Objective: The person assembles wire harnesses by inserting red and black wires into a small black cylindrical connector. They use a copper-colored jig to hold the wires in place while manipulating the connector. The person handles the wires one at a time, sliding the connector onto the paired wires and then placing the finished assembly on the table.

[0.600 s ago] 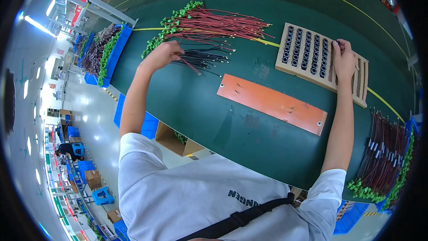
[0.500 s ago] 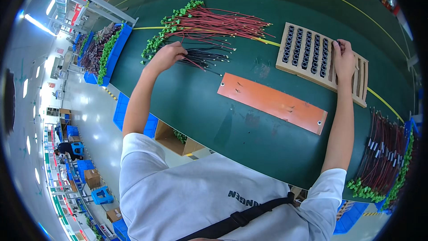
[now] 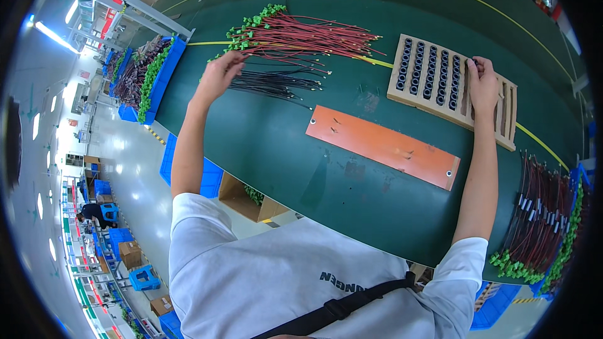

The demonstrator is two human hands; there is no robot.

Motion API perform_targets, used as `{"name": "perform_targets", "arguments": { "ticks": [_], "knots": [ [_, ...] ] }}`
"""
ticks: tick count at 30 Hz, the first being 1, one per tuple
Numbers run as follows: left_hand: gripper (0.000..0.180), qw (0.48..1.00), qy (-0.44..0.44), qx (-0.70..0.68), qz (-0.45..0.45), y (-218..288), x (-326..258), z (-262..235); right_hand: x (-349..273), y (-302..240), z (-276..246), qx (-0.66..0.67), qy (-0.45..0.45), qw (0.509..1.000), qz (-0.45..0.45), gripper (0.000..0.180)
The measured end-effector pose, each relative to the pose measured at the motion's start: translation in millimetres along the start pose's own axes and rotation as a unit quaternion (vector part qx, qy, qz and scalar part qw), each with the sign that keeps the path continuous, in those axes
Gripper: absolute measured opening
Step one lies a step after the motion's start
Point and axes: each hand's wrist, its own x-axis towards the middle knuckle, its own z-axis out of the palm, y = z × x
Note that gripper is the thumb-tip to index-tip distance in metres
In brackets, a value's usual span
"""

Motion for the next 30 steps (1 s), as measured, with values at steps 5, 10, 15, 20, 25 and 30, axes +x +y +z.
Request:
{"name": "perform_targets", "arguments": {
  "ticks": [5,10,15,20,25,30],
  "knots": [
    [0.014,0.998,0.031,-0.050,-0.028,-30.1,9.0,-34.4,-3.7,-3.6,1.1,-0.006,0.002,1.000,-0.001,0.034],
    [0.017,0.982,0.161,-0.087,-0.049,-56.7,35.4,-58.3,-3.6,-2.5,-1.9,0.000,-0.004,1.000,0.003,0.034],
    [0.020,0.922,0.326,-0.208,-0.022,-44.9,54.1,-75.2,-2.7,1.2,-2.9,-0.001,-0.005,1.000,-0.001,0.033],
    [0.020,0.902,0.392,-0.173,0.062,-13.3,66.3,-86.2,-2.4,3.1,-2.8,0.004,-0.010,1.000,0.004,0.034],
    [0.017,0.868,0.438,0.141,0.186,38.7,53.8,-88.3,-8.5,-15.7,-1.4,0.005,0.024,1.000,0.005,0.034],
    [0.008,0.948,0.176,-0.036,0.265,151.8,30.3,8.0,-7.2,-16.2,-21.4,0.072,0.100,0.992,-0.025,0.033]
  ]
}}
